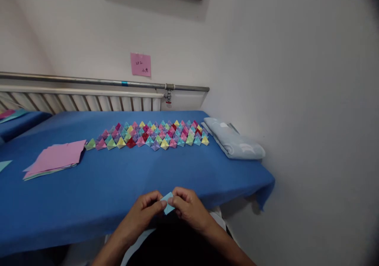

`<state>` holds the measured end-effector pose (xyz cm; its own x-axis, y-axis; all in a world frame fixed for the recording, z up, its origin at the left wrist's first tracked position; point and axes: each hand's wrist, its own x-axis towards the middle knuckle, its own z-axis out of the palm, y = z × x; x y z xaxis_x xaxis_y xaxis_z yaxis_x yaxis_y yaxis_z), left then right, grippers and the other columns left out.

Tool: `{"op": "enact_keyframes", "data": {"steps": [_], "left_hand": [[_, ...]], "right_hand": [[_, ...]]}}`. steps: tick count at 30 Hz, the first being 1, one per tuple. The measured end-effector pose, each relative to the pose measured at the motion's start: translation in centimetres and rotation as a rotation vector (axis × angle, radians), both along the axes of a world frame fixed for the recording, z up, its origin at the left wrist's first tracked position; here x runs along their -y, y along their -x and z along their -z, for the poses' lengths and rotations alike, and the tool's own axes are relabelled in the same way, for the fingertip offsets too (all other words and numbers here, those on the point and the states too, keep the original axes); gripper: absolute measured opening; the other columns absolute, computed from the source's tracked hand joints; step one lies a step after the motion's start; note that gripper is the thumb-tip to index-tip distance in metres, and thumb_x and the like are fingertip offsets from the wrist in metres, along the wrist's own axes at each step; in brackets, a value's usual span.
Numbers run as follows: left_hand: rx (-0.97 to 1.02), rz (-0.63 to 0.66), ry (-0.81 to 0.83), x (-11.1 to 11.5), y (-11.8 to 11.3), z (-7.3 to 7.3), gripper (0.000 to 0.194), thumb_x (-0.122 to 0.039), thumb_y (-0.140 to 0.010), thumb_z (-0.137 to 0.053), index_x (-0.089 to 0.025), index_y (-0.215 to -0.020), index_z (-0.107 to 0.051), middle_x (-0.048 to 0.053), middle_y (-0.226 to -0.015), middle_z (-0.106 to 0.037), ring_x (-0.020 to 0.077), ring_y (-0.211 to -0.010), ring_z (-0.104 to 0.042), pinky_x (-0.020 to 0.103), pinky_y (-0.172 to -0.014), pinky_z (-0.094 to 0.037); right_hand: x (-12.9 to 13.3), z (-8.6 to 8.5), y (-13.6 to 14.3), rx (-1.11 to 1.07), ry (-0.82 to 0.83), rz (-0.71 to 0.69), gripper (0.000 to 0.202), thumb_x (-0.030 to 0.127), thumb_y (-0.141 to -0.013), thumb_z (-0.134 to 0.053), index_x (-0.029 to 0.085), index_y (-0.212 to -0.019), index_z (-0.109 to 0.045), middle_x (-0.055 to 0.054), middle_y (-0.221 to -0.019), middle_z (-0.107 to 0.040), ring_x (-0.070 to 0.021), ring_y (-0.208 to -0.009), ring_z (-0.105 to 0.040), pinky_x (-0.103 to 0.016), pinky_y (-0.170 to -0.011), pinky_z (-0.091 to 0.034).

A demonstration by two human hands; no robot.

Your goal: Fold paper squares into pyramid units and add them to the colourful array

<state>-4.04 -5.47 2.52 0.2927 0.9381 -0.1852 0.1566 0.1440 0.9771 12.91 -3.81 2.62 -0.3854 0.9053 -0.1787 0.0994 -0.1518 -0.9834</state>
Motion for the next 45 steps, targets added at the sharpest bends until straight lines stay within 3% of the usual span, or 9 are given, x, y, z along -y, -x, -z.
{"op": "enact_keyframes", "data": {"steps": [5, 9, 16, 22, 25, 29, 33, 39, 45], "left_hand": [[0.033, -0.097, 0.022, -0.1, 0.0, 0.3, 0.039, -0.055, -0.075, -0.057, -0.02, -0.061, -0.047, -0.005, -0.06, -0.042, 0.012, -0.06, -0.035, 0.024, -0.06, -0.03], [0.015, -0.151, 0.024, -0.2, -0.1, 0.5, 0.042, -0.059, -0.072, -0.058, -0.02, -0.06, -0.045, -0.005, -0.058, -0.04, 0.012, -0.059, -0.033, 0.024, -0.058, -0.028], [0.076, -0.165, 0.033, -0.1, -0.4, 0.1, 0.041, -0.057, -0.073, -0.057, -0.02, -0.06, -0.047, -0.004, -0.059, -0.045, 0.0129, -0.061, -0.038, 0.024, -0.062, -0.031], [-0.064, -0.115, -0.009, -0.3, -0.4, 0.0, 0.039, -0.057, -0.075, -0.054, -0.021, -0.06, -0.049, -0.004, -0.056, -0.043, 0.0127, -0.058, -0.039, 0.025, -0.058, -0.033], [-0.238, -0.185, -0.149, -0.7, 0.2, 0.5, 0.033, -0.05, -0.078, -0.052, -0.02, -0.065, -0.057, -0.002, -0.061, -0.053, 0.015, -0.06, -0.048, 0.027, -0.06, -0.038], [-0.429, -0.415, -0.573, -1.0, 1.4, 1.8, 0.02, -0.035, -0.085, -0.05, -0.022, -0.085, -0.066, 0.004, -0.083, -0.066, 0.0199, -0.08, -0.062, 0.032, -0.075, -0.047], [-0.475, -0.338, -0.882, -0.9, 1.7, 3.6, 0.02, -0.019, -0.09, -0.046, -0.022, -0.096, -0.064, 0.004, -0.094, -0.071, 0.0188, -0.091, -0.064, 0.034, -0.083, -0.048], [-0.68, -0.18, -0.897, -0.7, 1.2, 4.3, 0.032, -0.007, -0.09, -0.041, -0.024, -0.108, -0.061, 0.003, -0.092, -0.072, 0.018, -0.085, -0.064, 0.035, -0.079, -0.045], [-0.774, -0.12, -0.987, -0.7, 1.7, 4.4, 0.032, -0.003, -0.088, -0.039, -0.02, -0.102, -0.062, 0.004, -0.092, -0.07, 0.0186, -0.086, -0.061, 0.035, -0.081, -0.041]], "right_hand": [[0.1, 0.1, 0.0, 0.02, 0.046, 0.024, 0.023, 0.04, -0.075, -0.054, 0.019, -0.066, -0.05, 0.006, -0.052, -0.045, -0.0067, -0.045, -0.036, -0.021, -0.046, -0.026], [0.1, 0.2, -0.1, 0.025, 0.037, 0.034, 0.021, 0.037, -0.075, -0.054, 0.018, -0.067, -0.054, 0.006, -0.053, -0.047, -0.0062, -0.045, -0.036, -0.02, -0.046, -0.026], [0.2, 0.0, 0.1, -0.067, 0.116, 0.072, 0.016, 0.033, -0.072, -0.054, 0.019, -0.066, -0.051, 0.007, -0.053, -0.045, -0.0058, -0.044, -0.033, -0.02, -0.044, -0.023], [-0.1, 0.3, 0.5, -0.13, -0.008, 0.147, 0.019, 0.022, -0.065, -0.057, 0.021, -0.084, -0.053, 0.007, -0.065, -0.051, -0.0078, -0.054, -0.041, -0.02, -0.053, -0.032], [-0.6, 0.7, 0.7, -0.052, -0.095, 0.175, 0.017, 0.019, -0.064, -0.057, 0.021, -0.08, -0.052, 0.007, -0.063, -0.049, -0.0091, -0.058, -0.044, -0.02, -0.057, -0.035], [-1.7, 1.6, 1.5, 0.189, -0.193, 0.14, 0.008, 0.013, -0.069, -0.052, 0.019, -0.074, -0.056, 0.007, -0.058, -0.045, -0.0087, -0.055, -0.041, -0.019, -0.053, -0.032], [-2.6, 2.4, 2.6, 0.354, -0.274, 0.06, 0.014, 0.01, -0.073, -0.05, 0.018, -0.076, -0.061, 0.006, -0.059, -0.051, -0.009, -0.055, -0.045, -0.019, -0.053, -0.035], [-3.2, 1.7, 2.5, 0.499, -0.412, -0.043, 0.017, 0.007, -0.074, -0.056, 0.02, -0.075, -0.066, 0.002, -0.067, -0.06, -0.0124, -0.066, -0.052, -0.023, -0.063, -0.036], [-2.7, 1.2, 1.3, 0.735, -0.684, -0.151, 0.023, 0.011, -0.086, -0.053, 0.023, -0.093, -0.072, -0.003, -0.084, -0.062, -0.0157, -0.08, -0.057, -0.026, -0.073, -0.042]]}}
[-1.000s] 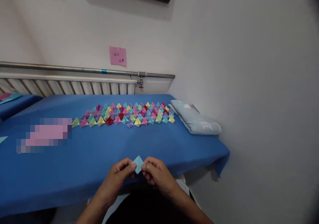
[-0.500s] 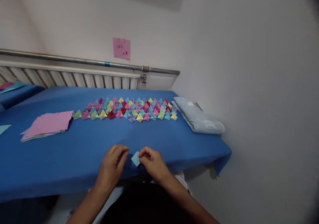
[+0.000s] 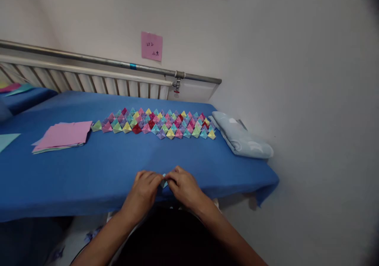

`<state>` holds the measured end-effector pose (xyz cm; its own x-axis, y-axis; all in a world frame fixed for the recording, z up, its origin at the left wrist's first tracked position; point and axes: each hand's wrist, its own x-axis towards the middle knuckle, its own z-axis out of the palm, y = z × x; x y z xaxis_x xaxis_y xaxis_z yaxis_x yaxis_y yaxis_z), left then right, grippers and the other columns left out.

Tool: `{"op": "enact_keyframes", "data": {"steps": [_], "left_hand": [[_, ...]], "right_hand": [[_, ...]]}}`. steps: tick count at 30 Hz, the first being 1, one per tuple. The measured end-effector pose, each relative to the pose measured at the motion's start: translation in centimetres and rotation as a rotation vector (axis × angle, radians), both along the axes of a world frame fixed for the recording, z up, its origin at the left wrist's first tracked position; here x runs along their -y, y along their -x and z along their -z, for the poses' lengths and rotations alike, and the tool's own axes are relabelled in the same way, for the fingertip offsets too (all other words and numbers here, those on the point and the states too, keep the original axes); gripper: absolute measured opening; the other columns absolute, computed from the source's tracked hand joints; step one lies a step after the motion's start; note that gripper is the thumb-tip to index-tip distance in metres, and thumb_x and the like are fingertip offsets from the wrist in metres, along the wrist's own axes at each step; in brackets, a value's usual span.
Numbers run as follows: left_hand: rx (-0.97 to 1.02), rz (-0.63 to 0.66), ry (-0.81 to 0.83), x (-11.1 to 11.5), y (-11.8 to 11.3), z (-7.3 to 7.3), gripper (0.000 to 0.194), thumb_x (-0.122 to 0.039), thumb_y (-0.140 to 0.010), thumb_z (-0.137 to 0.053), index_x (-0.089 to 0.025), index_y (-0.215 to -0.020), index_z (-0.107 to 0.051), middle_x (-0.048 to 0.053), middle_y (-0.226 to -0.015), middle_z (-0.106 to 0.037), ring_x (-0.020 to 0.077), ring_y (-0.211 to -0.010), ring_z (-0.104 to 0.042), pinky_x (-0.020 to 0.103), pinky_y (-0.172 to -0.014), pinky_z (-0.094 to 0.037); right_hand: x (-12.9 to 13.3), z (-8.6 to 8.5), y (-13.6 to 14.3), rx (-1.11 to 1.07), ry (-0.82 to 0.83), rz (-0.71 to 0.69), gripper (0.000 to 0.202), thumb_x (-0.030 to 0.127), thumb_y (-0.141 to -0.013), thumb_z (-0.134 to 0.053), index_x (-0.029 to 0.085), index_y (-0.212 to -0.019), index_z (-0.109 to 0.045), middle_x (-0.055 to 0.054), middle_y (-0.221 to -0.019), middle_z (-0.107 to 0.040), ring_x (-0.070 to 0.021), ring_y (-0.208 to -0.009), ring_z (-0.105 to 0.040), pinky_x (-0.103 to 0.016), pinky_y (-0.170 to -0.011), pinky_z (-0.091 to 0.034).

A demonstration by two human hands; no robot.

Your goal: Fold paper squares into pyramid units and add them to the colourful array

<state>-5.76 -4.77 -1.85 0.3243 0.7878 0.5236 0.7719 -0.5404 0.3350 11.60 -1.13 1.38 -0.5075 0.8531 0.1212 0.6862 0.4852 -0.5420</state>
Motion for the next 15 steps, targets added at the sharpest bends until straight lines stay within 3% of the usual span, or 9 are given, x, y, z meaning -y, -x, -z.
{"op": "enact_keyframes", "data": {"steps": [7, 11, 15], "left_hand": [[0.001, 0.04, -0.017, 0.4, -0.1, 0.3, 0.031, -0.001, -0.088, -0.036, -0.019, -0.099, -0.06, 0.005, -0.092, -0.069, 0.0193, -0.086, -0.06, 0.036, -0.081, -0.042], [-0.006, 0.042, 0.027, 0.8, -0.7, 0.0, 0.031, -0.001, -0.088, -0.036, -0.019, -0.096, -0.06, 0.005, -0.088, -0.068, 0.0196, -0.083, -0.06, 0.036, -0.078, -0.043], [-0.045, 0.028, 0.055, 0.7, -0.7, -0.4, 0.03, -0.003, -0.086, -0.04, -0.02, -0.102, -0.06, 0.004, -0.089, -0.069, 0.0195, -0.082, -0.06, 0.035, -0.077, -0.041]], "right_hand": [[1.4, 1.1, -0.6, -0.023, -0.188, -0.102, 0.028, 0.003, -0.082, -0.05, 0.02, -0.098, -0.066, -0.006, -0.097, -0.065, -0.0183, -0.09, -0.055, -0.029, -0.081, -0.043], [1.6, 1.1, -1.0, -0.017, -0.18, -0.105, 0.02, 0.006, -0.082, -0.054, 0.019, -0.093, -0.064, -0.004, -0.088, -0.066, -0.0183, -0.082, -0.054, -0.031, -0.078, -0.041], [1.4, 1.0, -1.4, -0.052, -0.177, -0.094, 0.021, 0.009, -0.081, -0.059, 0.019, -0.099, -0.063, -0.005, -0.1, -0.067, -0.0187, -0.091, -0.055, -0.032, -0.084, -0.041]]}}
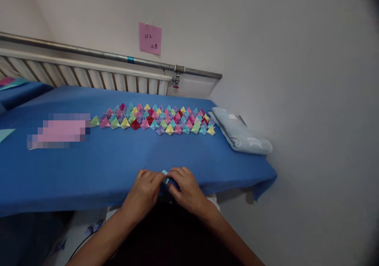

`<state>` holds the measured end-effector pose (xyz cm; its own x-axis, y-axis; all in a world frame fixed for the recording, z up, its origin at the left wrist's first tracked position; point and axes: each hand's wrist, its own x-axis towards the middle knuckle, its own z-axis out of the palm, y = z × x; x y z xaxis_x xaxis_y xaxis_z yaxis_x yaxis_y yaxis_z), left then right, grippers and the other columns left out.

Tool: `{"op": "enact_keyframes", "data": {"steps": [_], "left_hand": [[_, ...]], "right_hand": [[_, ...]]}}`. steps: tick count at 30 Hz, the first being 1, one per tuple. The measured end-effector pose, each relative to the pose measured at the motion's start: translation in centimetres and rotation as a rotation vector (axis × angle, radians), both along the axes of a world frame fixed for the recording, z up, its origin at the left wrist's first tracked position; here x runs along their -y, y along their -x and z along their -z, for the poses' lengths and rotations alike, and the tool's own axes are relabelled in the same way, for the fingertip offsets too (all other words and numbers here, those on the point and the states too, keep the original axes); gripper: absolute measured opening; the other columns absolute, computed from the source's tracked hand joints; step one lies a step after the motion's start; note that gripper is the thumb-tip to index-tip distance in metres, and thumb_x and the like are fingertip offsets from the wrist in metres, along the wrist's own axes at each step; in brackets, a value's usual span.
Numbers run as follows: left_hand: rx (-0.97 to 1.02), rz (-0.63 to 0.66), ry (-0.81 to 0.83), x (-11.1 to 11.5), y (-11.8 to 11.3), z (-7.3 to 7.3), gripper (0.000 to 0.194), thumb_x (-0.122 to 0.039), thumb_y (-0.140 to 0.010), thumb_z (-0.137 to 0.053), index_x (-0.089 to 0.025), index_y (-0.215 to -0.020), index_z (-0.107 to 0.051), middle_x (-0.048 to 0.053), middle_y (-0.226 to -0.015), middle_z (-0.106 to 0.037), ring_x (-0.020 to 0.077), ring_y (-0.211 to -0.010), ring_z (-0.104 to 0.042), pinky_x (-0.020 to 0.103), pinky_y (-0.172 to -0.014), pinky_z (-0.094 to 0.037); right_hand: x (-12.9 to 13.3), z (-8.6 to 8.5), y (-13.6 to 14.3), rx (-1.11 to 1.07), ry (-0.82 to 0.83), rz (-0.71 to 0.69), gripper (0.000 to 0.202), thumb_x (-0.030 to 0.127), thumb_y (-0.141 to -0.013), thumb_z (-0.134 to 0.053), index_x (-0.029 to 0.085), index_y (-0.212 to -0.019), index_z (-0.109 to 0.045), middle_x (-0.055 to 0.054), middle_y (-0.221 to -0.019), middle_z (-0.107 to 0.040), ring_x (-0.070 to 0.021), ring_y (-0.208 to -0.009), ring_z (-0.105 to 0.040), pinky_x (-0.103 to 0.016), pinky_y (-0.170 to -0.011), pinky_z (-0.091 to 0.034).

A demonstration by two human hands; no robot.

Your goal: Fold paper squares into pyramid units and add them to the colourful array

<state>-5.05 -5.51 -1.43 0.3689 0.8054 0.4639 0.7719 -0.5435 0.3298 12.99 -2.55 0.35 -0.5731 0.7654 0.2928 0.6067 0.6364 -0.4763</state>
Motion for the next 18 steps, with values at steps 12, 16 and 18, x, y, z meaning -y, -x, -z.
{"op": "enact_keyframes", "data": {"steps": [12, 16, 18], "left_hand": [[-0.089, 0.013, -0.087, -0.7, 0.9, -0.6, 0.015, -0.016, -0.09, -0.051, -0.02, -0.095, -0.064, 0.004, -0.095, -0.071, 0.0196, -0.086, -0.059, 0.039, -0.085, -0.035], [-0.105, 0.019, -0.106, -0.7, 1.0, -0.4, 0.013, -0.016, -0.09, -0.053, -0.02, -0.097, -0.063, 0.004, -0.095, -0.071, 0.0196, -0.086, -0.06, 0.04, -0.088, -0.034], [-0.108, 0.019, -0.106, -0.7, 1.0, -0.3, 0.014, -0.016, -0.09, -0.054, -0.02, -0.099, -0.063, 0.003, -0.097, -0.072, 0.019, -0.085, -0.06, 0.04, -0.09, -0.033]], "right_hand": [[-0.4, 0.3, -0.5, -0.031, 0.016, -0.049, 0.015, 0.017, -0.088, -0.06, 0.019, -0.102, -0.065, -0.006, -0.104, -0.069, -0.0191, -0.092, -0.057, -0.033, -0.084, -0.041], [-0.5, 0.7, -0.6, -0.045, -0.018, -0.059, 0.013, 0.02, -0.092, -0.057, 0.018, -0.101, -0.066, -0.006, -0.101, -0.069, -0.0186, -0.09, -0.057, -0.032, -0.082, -0.041], [-0.6, 0.9, -0.6, -0.045, -0.036, -0.064, 0.013, 0.02, -0.093, -0.056, 0.018, -0.101, -0.066, -0.006, -0.101, -0.069, -0.0181, -0.089, -0.057, -0.032, -0.082, -0.041]]}}
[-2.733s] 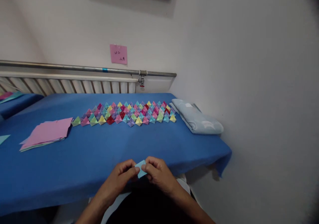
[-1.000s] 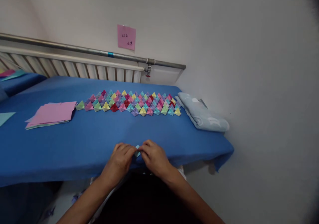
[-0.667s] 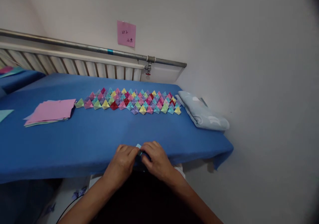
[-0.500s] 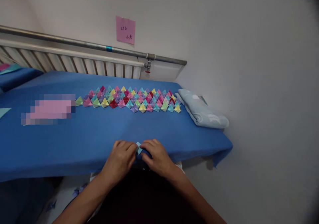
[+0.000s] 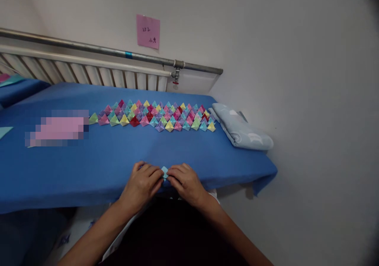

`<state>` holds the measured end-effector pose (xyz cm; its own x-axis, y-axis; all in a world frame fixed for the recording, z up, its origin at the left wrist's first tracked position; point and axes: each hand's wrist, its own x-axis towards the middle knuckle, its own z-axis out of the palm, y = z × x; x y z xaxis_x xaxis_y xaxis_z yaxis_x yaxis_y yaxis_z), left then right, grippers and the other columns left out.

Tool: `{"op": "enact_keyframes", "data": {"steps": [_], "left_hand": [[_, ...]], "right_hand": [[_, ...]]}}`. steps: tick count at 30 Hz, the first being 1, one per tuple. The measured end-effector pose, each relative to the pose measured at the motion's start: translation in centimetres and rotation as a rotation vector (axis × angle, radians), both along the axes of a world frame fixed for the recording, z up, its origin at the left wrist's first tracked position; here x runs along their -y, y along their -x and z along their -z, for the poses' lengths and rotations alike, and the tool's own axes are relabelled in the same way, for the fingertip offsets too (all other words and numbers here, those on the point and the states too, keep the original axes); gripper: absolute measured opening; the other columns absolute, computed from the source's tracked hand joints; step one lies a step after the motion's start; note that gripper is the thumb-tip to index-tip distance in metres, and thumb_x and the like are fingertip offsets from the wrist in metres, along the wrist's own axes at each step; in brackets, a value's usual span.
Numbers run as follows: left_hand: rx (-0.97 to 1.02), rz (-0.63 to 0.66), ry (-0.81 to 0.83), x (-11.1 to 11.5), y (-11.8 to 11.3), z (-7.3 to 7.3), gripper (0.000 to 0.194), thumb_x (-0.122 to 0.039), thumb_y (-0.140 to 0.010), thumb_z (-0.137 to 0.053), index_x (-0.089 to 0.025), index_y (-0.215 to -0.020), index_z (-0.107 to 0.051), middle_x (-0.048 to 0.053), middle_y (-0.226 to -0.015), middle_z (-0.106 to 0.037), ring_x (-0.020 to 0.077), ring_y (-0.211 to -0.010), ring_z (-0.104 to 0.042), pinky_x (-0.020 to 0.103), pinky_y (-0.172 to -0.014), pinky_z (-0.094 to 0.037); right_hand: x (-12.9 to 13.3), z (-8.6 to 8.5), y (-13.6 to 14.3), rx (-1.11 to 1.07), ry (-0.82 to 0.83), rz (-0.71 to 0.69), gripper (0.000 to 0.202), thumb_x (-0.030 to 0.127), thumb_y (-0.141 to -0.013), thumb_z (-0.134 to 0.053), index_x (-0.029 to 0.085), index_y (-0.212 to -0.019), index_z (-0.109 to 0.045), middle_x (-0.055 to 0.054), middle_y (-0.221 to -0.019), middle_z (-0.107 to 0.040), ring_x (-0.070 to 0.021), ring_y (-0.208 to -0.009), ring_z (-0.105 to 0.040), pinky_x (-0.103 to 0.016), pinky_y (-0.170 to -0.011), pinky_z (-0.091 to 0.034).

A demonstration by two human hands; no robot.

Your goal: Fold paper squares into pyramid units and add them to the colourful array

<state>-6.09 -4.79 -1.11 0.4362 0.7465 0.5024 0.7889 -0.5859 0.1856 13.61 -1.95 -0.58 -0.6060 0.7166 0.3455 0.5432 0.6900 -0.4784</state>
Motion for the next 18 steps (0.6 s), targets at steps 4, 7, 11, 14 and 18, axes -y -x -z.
{"op": "enact_keyframes", "data": {"steps": [4, 7, 11, 14, 18], "left_hand": [[0.018, 0.002, -0.006, -0.05, 0.06, 0.05, 0.011, -0.019, -0.09, -0.055, -0.021, -0.098, -0.064, 0.002, -0.097, -0.072, 0.0181, -0.085, -0.061, 0.04, -0.092, -0.031], [0.039, -0.002, -0.015, -0.2, 0.02, 0.0, 0.01, -0.023, -0.091, -0.056, -0.021, -0.096, -0.064, 0.002, -0.096, -0.072, 0.0178, -0.085, -0.062, 0.04, -0.091, -0.032], [0.022, -0.018, -0.032, -0.5, -0.16, 0.11, 0.011, -0.021, -0.092, -0.054, -0.022, -0.091, -0.065, 0.001, -0.092, -0.072, 0.0167, -0.081, -0.06, 0.038, -0.088, -0.033], [0.005, -0.031, -0.05, -0.61, -0.28, 0.39, 0.013, -0.019, -0.092, -0.053, -0.021, -0.087, -0.065, 0.001, -0.09, -0.072, 0.0168, -0.078, -0.059, 0.039, -0.088, -0.032], [0.032, -0.05, -0.056, -0.54, -0.26, 0.88, 0.015, -0.02, -0.094, -0.05, -0.021, -0.09, -0.065, 0.002, -0.091, -0.071, 0.0174, -0.081, -0.058, 0.038, -0.085, -0.033]], "right_hand": [[-0.12, 0.39, 0.01, 0.003, -0.049, 0.005, 0.014, 0.021, -0.094, -0.054, 0.019, -0.1, -0.067, -0.006, -0.101, -0.069, -0.0178, -0.089, -0.057, -0.032, -0.081, -0.041], [-0.21, 0.58, 0.12, 0.008, -0.09, 0.013, 0.014, 0.021, -0.095, -0.053, 0.018, -0.097, -0.067, -0.005, -0.099, -0.069, -0.0175, -0.086, -0.057, -0.031, -0.079, -0.041], [-0.27, 0.6, 0.41, 0.041, -0.106, 0.04, 0.015, 0.023, -0.096, -0.052, 0.019, -0.093, -0.067, -0.005, -0.094, -0.069, -0.0172, -0.084, -0.057, -0.031, -0.078, -0.041], [-0.28, 0.57, 0.54, 0.057, -0.101, 0.061, 0.016, 0.023, -0.096, -0.052, 0.02, -0.09, -0.067, -0.005, -0.091, -0.068, -0.0174, -0.084, -0.057, -0.031, -0.078, -0.041], [-0.28, 0.54, 0.44, 0.016, -0.069, 0.063, 0.011, 0.02, -0.093, -0.055, 0.019, -0.092, -0.066, -0.005, -0.092, -0.067, -0.0173, -0.085, -0.057, -0.03, -0.078, -0.042]]}}
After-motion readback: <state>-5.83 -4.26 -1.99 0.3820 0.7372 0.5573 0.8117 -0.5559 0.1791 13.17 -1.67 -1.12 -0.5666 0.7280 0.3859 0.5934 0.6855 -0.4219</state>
